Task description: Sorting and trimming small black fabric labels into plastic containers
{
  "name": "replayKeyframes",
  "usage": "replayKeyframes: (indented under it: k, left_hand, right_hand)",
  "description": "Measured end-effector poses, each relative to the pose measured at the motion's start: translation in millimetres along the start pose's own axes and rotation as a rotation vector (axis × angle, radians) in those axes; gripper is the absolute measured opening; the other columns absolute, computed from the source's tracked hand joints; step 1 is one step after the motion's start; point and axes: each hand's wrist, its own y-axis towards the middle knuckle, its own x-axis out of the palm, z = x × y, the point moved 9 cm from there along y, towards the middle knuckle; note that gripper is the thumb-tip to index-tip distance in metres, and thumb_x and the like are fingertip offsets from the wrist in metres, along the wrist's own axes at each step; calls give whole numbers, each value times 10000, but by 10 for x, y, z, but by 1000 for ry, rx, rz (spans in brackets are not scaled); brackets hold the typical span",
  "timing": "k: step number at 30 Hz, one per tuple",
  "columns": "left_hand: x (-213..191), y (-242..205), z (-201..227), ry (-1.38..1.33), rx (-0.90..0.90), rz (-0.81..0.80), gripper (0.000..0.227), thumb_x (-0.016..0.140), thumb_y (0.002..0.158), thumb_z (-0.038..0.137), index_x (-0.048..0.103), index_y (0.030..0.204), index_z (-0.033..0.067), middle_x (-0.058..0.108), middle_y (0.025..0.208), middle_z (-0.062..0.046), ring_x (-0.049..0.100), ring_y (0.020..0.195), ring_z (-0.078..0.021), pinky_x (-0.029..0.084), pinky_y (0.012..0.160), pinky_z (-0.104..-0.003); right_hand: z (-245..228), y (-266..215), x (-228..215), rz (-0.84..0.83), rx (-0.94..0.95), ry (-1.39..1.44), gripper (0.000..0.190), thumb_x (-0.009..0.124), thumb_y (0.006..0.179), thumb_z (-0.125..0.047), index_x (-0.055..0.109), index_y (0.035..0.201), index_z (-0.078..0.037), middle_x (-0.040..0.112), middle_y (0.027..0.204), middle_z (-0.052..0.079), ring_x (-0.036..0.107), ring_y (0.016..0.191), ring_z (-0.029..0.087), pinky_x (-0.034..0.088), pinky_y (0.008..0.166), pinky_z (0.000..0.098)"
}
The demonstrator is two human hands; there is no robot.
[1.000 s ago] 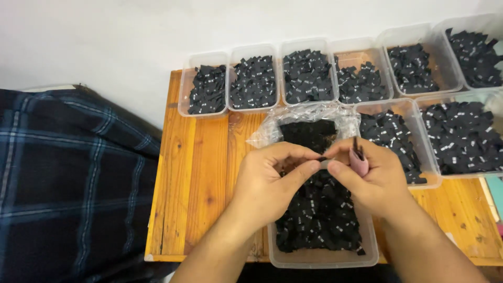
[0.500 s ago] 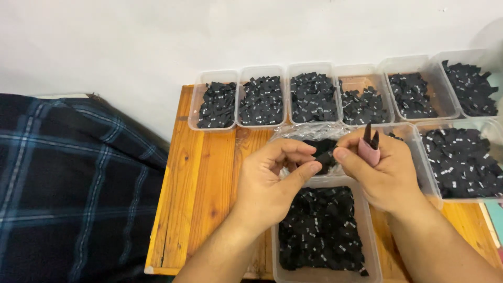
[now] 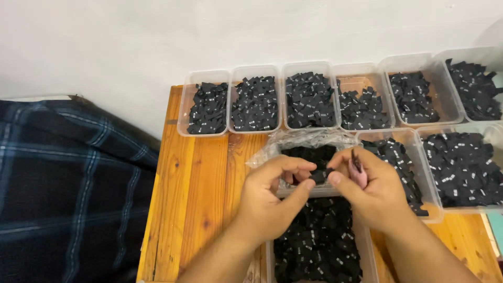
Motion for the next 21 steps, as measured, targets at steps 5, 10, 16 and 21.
replayKeyframes:
  k: [5,10,16,21]
  left_hand:
    - [25,25,126,178,107,-64,233,707,925,99,681,1155,121,718,932,-13,677,856,-153,529,801,-286]
    - [-8,42,56,126,97,-23,248,684,941,74,663,1183,128,713,948,-2,642,868,-139,510,821,-290]
    - [17,5,-69,-13,38,-26,251,672,964,55,654,1207,116,689,942,-2,608,837,-112,489,798,-280]
    - [-1,43,-16,26,27,16,287,734,892,129,678,1170,95,668,1076,-47,587,910,-148,478,790,-266]
  right_hand:
    - [-125,-19,64,-85,-42,-103,126,701,873,-253,778,957,-196,558,589,-68,452,550,86,364,562,251]
    - [-184,-12,33,-60,-107,-147,72,728,871,-236,744,850,-169,488,559,-63,432,534,99,382,558,262]
    - [-266,5,67,-98,-169,-235,79,714,864,-257,728,838,-184,684,650,-80,535,536,109,447,578,270]
    - [17,-96,-31,85,-28,-68,69,729,892,-177,743,901,-110,513,624,-43,449,603,87,405,628,243]
